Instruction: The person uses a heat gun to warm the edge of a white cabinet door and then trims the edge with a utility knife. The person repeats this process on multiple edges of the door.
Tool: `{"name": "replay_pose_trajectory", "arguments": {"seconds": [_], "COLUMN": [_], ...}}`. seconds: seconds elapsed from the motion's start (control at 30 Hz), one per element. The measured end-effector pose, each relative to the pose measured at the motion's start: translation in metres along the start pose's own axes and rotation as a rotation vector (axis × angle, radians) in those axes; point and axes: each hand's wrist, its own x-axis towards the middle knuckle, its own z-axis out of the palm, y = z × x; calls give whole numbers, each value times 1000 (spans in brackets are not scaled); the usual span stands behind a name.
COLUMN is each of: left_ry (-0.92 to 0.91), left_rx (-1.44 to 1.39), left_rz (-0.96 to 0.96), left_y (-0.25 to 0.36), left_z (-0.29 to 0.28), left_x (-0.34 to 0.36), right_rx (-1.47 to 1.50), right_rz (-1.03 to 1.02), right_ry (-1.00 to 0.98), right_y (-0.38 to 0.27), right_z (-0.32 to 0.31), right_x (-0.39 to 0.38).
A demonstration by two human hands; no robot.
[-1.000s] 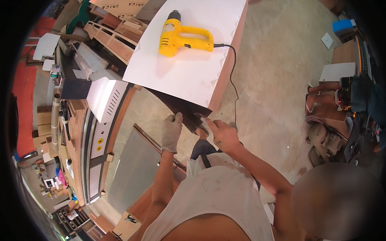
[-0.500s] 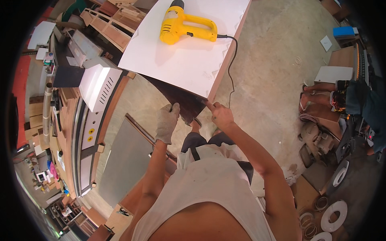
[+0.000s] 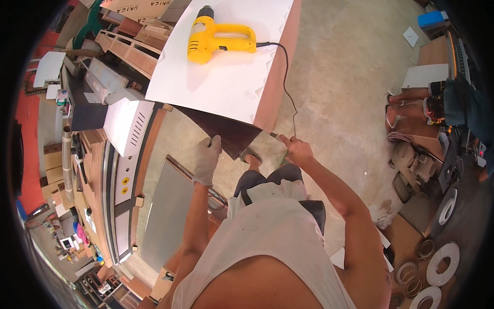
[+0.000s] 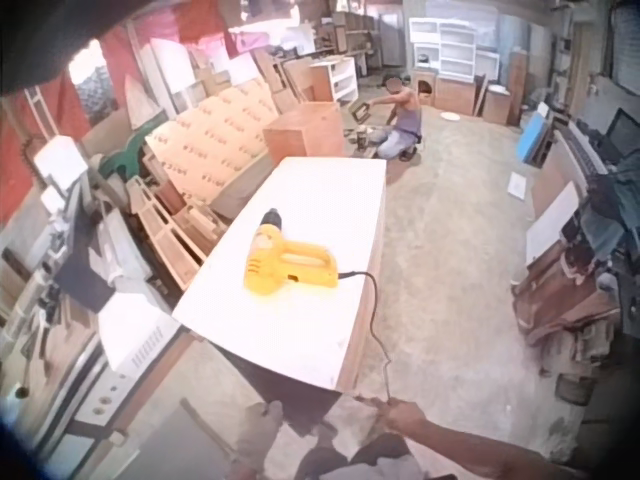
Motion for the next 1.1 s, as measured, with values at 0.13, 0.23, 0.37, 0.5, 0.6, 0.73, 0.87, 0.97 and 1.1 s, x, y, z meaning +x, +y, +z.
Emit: {"name": "replay_pose_trajectory", "arguments": {"seconds": [0.13,0.23,0.37,0.5,0.6,0.73,0.87,0.97,1.1], "left_ry": [17,-6,20,45,32,33,41,8,-10], "left_rx": [83,77,109,175,165,170,197,108,81], "left_rz": [47,45,63,102,70,123,165,108,86], "left_y": [10,-3,-2,-7,-5,-11,-19,-15,6], "left_z": [0,-4,-2,3,-1,0,4,4,-2], "left_x": [3,2,-1,6,4,7,13,10,1], "right_rx": [-33,-69,16,262,203,105,111,66,-17], "right_rz": [10,133,31,-286,-297,-296,-264,-168,-95], "right_ry": [6,-108,79,459,510,478,409,275,182], "right_y": [8,57,33,-50,-99,-148,-171,-179,-154], "right_z": [6,19,-24,-74,-74,-70,-61,-65,-51], "right_x": [-4,-35,-78,-66,-22,33,73,76,60]}}
